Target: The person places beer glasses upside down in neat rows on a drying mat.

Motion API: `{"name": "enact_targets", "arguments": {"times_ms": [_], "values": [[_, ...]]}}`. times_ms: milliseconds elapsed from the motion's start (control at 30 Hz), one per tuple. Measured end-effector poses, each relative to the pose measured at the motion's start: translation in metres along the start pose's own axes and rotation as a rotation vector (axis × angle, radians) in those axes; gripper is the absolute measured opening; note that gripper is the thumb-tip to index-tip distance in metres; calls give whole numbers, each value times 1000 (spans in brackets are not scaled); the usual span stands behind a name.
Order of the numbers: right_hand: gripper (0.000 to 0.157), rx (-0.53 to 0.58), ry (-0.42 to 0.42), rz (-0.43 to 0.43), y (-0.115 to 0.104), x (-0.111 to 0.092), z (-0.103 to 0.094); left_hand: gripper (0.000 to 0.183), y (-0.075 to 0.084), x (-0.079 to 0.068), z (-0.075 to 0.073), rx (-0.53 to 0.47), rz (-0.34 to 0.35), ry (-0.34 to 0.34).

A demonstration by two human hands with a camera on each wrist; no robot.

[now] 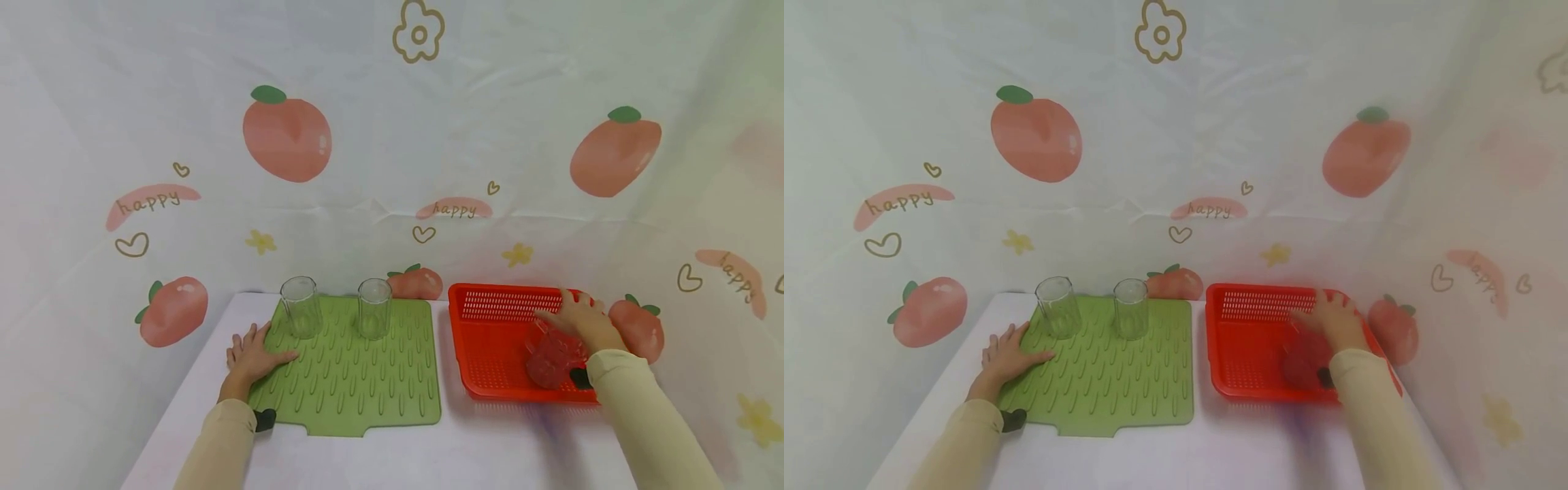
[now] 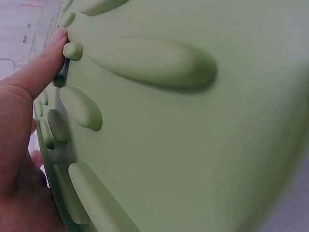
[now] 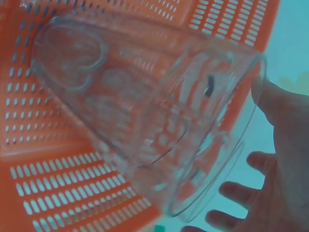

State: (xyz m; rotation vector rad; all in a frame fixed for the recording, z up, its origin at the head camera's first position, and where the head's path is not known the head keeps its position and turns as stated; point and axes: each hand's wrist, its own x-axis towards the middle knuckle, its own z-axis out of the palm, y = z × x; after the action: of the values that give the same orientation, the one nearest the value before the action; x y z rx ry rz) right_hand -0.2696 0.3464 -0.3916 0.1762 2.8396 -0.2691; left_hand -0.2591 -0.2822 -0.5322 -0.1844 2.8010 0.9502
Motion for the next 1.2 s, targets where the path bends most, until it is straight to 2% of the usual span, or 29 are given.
{"name": "enact_targets", "arguments": {"times_ms": [200,467,633,900,1200], "values": [[93,6,4,-9,14,3,-1,116,0,-1,0,0,-5,1],[89,50,-52,28,16,1,-6,116,0,-2,1,4,-7,2],[86,58,-72,18,20,5,-9,116,-1,-1,1,2,-8,4],[73,68,4,-62,27,10,-5,116,-2,-1,0,10,-6,9],[63,60,75,-86,32,10,-6,114,3,-3,-1,9,-9,11]]}}
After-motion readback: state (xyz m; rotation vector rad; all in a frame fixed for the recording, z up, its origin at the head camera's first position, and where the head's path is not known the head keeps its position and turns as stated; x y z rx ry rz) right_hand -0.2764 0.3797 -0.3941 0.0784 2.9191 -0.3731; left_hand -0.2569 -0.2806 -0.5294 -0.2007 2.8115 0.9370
